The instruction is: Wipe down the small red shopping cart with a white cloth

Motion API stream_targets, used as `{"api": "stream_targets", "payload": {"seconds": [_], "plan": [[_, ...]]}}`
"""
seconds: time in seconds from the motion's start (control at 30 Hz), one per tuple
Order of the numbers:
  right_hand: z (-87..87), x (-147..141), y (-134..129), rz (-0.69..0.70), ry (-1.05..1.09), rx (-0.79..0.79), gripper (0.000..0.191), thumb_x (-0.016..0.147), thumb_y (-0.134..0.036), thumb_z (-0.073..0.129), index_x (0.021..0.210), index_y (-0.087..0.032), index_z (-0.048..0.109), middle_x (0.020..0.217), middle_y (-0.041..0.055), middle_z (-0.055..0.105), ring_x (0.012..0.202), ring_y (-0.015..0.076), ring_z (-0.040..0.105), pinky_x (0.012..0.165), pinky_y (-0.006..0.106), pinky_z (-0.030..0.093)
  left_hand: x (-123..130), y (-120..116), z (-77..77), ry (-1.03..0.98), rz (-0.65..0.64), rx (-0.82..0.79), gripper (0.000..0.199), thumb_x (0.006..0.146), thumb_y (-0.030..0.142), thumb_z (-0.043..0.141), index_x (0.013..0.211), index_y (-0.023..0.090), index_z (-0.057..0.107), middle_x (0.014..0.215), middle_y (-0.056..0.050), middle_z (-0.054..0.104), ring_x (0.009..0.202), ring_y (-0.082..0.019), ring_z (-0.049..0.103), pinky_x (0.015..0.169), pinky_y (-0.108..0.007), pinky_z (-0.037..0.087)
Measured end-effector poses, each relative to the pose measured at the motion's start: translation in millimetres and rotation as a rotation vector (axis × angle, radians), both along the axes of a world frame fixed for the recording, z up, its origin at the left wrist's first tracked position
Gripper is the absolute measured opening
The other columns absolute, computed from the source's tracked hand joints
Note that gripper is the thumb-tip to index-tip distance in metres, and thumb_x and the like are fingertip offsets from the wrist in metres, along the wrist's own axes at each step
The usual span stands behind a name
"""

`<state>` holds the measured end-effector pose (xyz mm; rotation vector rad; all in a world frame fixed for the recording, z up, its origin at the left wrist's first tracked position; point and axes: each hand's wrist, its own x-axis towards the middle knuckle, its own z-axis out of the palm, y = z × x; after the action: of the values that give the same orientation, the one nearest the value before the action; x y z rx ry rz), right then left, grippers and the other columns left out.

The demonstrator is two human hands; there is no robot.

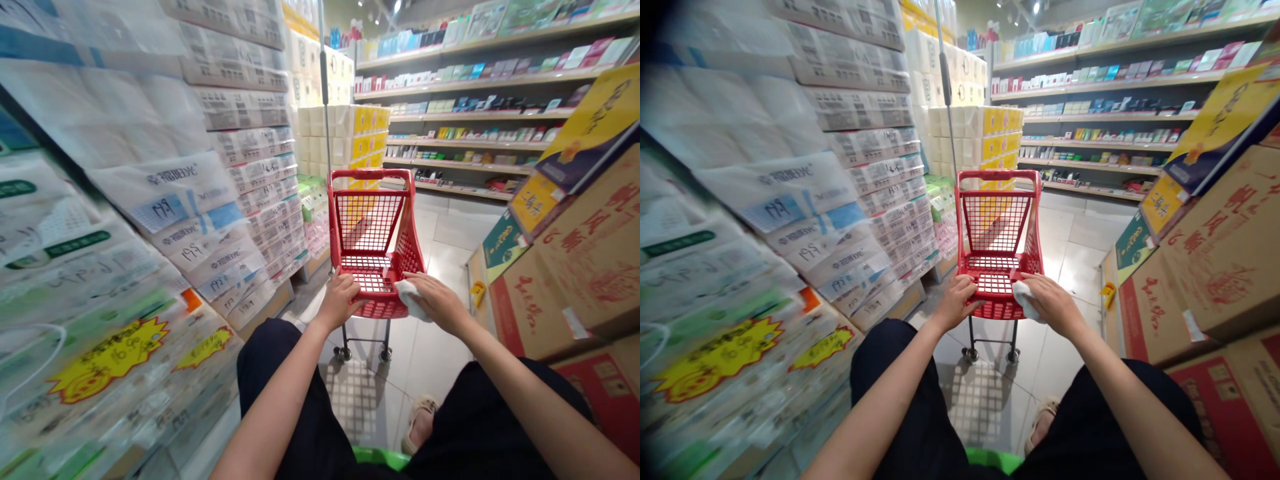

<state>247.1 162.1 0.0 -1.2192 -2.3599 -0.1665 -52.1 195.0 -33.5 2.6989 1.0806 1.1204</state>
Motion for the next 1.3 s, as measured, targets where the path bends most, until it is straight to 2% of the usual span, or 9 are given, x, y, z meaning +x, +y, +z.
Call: {"api": "stream_targets", "payload": {"seconds": [0.2, 0.33, 0.43, 0.6, 0.77, 0.9, 1.07, 1.2, 1.3], "plan": [[10.5, 49, 55, -0.135, 0.118, -0.079, 0.043, 0.098, -0.043, 0.04, 0.13, -0.023, 0.06, 0.137, 0.0087, 0.06, 0.123, 0.0247, 0.058, 0.102, 0.041, 0.048, 6, -4, 0.4, -0.002, -0.026, -0.019, 0.02, 0.088, 0.042, 0.066, 0.09, 0.023, 0.06, 0.1, -0.004, 0.062, 0.113, -0.023, 0.054, 0.123, -0.056, 0.021], [24.3, 52, 92, -0.234, 0.131, -0.098, 0.044, 0.096, -0.045, 0.04, 0.126, -0.023, 0.063, 0.126, 0.0097, 0.067, 0.109, 0.0265, 0.065, 0.089, 0.039, 0.052, 9, -9, 2.1, 0.031, -0.012, -0.011, 0.019, 0.089, 0.041, 0.066, 0.089, 0.023, 0.059, 0.097, -0.003, 0.061, 0.11, -0.023, 0.055, 0.123, -0.057, 0.021], [27.1, 45, 101, -0.332, 0.162, -0.131, 0.043, 0.096, -0.046, 0.04, 0.121, -0.023, 0.065, 0.112, 0.0097, 0.072, 0.094, 0.0256, 0.068, 0.079, 0.036, 0.052, 10, -11, 1.4, 0.034, 0.015, 0.007, 0.019, 0.088, 0.041, 0.066, 0.088, 0.023, 0.059, 0.092, -0.002, 0.059, 0.105, -0.023, 0.055, 0.122, -0.058, 0.023], [11.4, 33, 68, -0.385, 0.312, -0.102, 0.042, 0.097, -0.046, 0.038, 0.122, -0.024, 0.063, 0.109, 0.0076, 0.073, 0.092, 0.0242, 0.069, 0.075, 0.033, 0.052, 11, -14, 0.0, 0.027, 0.084, 0.058, 0.015, 0.09, 0.037, 0.065, 0.087, 0.024, 0.058, 0.087, -0.001, 0.058, 0.098, -0.021, 0.056, 0.121, -0.055, 0.027], [-9.5, 26, 8, -0.268, 0.325, 0.015, 0.041, 0.099, -0.04, 0.038, 0.13, -0.025, 0.059, 0.133, 0.008, 0.063, 0.121, 0.025, 0.059, 0.099, 0.04, 0.048, 15, -20, 1.5, 0.049, 0.096, 0.094, 0.015, 0.09, 0.038, 0.063, 0.087, 0.024, 0.057, 0.086, -0.001, 0.057, 0.097, -0.022, 0.056, 0.121, -0.054, 0.029], [-20.0, 11, -26, -0.278, 0.226, 0.134, 0.037, 0.098, -0.034, 0.04, 0.128, -0.024, 0.06, 0.131, 0.0087, 0.064, 0.131, 0.0252, 0.051, 0.106, 0.046, 0.044, 24, -29, 1.8, 0.025, 0.087, 0.075, 0.015, 0.089, 0.037, 0.065, 0.088, 0.025, 0.056, 0.087, -0.001, 0.059, 0.097, -0.023, 0.057, 0.12, -0.055, 0.029], [-19.1, -29, -39, -0.354, 0.134, 0.202, 0.033, 0.098, -0.032, 0.041, 0.122, -0.019, 0.061, 0.123, 0.0116, 0.066, 0.119, 0.027, 0.059, 0.105, 0.047, 0.043, 37, -39, -4.4, -0.053, 0.072, 0.061, 0.023, 0.088, 0.034, 0.066, 0.105, 0.025, 0.053, 0.096, -0.004, 0.062, 0.101, -0.025, 0.059, 0.119, -0.058, 0.029], [-8.0, -81, -37, -0.304, 0.087, 0.111, 0.032, 0.099, -0.03, 0.039, 0.12, -0.019, 0.061, 0.111, 0.0107, 0.071, 0.104, 0.0249, 0.064, 0.092, 0.04, 0.048, 42, -40, -11.0, -0.148, 0.059, 0.064, 0.04, 0.087, 0.028, 0.063, 0.122, 0.023, 0.044, 0.104, -0.007, 0.062, 0.105, -0.026, 0.06, 0.119, -0.06, 0.028], [-1.4, -115, -32, -0.287, 0.066, 0.111, 0.037, 0.099, -0.031, 0.038, 0.128, -0.017, 0.056, 0.119, 0.0133, 0.069, 0.104, 0.0247, 0.065, 0.092, 0.039, 0.048, 36, -38, -12.5, -0.21, 0.001, 0.052, 0.054, 0.084, 0.028, 0.062, 0.131, 0.022, 0.036, 0.115, -0.01, 0.06, 0.112, -0.027, 0.059, 0.119, -0.063, 0.024]]}}
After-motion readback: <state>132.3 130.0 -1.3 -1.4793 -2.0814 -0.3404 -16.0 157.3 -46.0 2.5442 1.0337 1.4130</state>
